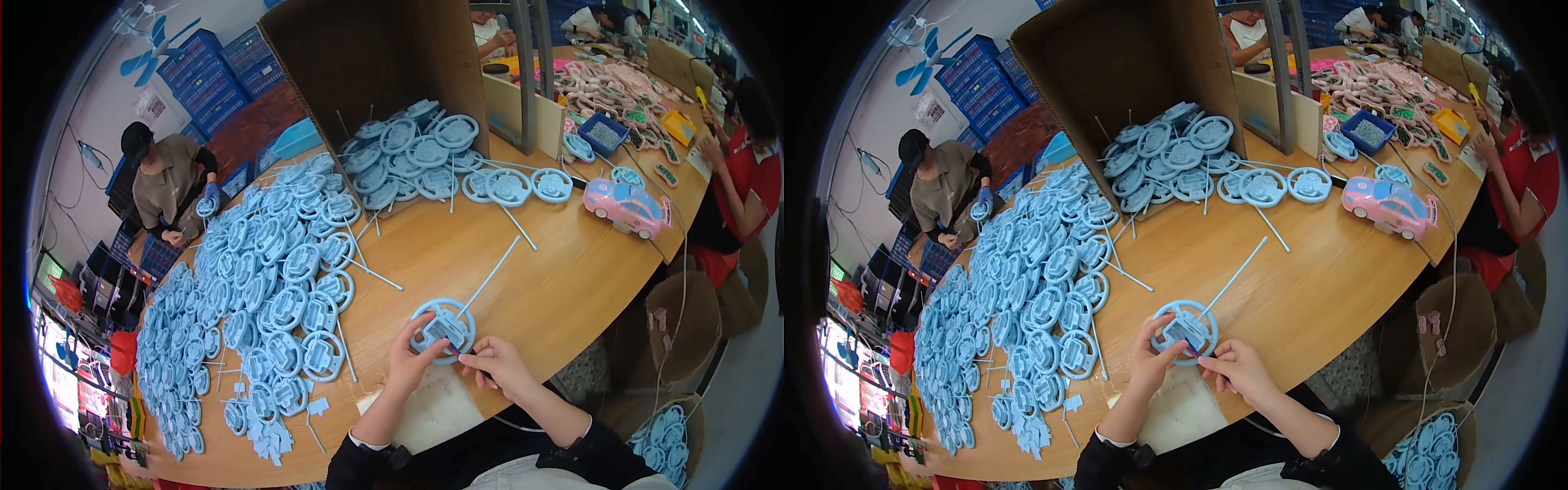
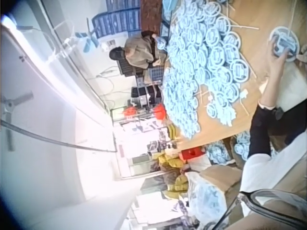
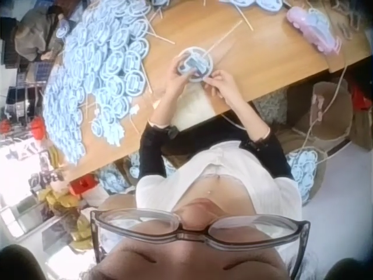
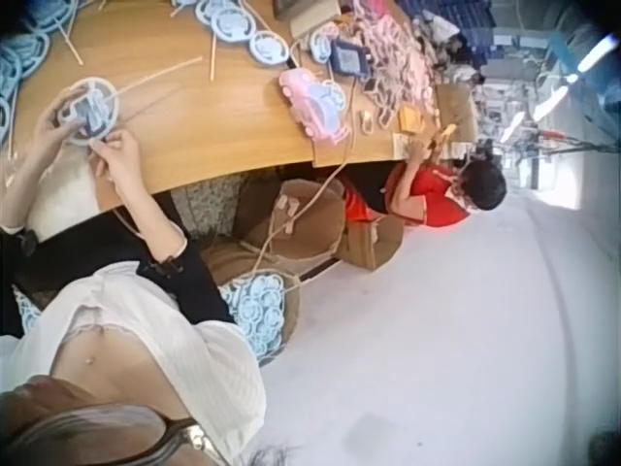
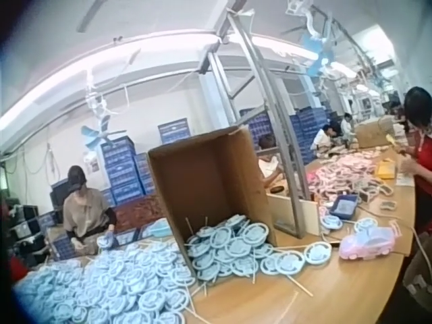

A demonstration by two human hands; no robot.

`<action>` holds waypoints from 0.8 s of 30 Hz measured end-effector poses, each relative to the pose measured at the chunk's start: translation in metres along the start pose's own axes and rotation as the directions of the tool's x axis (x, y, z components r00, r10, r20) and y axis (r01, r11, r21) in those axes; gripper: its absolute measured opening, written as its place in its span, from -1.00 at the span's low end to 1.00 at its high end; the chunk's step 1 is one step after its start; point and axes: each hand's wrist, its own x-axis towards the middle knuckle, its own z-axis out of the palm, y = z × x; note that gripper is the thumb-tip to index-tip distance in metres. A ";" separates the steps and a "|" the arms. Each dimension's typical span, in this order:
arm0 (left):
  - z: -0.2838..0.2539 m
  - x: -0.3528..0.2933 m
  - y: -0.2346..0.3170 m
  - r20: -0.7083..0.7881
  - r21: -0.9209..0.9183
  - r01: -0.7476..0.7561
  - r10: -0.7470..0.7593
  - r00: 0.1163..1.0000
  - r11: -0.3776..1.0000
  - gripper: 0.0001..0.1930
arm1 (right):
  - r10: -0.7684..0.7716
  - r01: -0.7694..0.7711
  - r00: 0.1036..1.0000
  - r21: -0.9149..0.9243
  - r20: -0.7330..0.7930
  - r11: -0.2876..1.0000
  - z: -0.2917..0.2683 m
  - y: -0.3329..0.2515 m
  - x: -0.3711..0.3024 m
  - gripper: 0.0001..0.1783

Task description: The recorder is assembling blue plastic toy components at a workbench in a manufacturing facility.

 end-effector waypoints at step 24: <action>0.013 -0.011 0.003 0.014 -0.210 0.144 -0.145 0.989 0.967 -0.56 | 0.025 -0.037 0.992 0.097 0.124 0.995 -0.001 -0.005 0.013 -0.62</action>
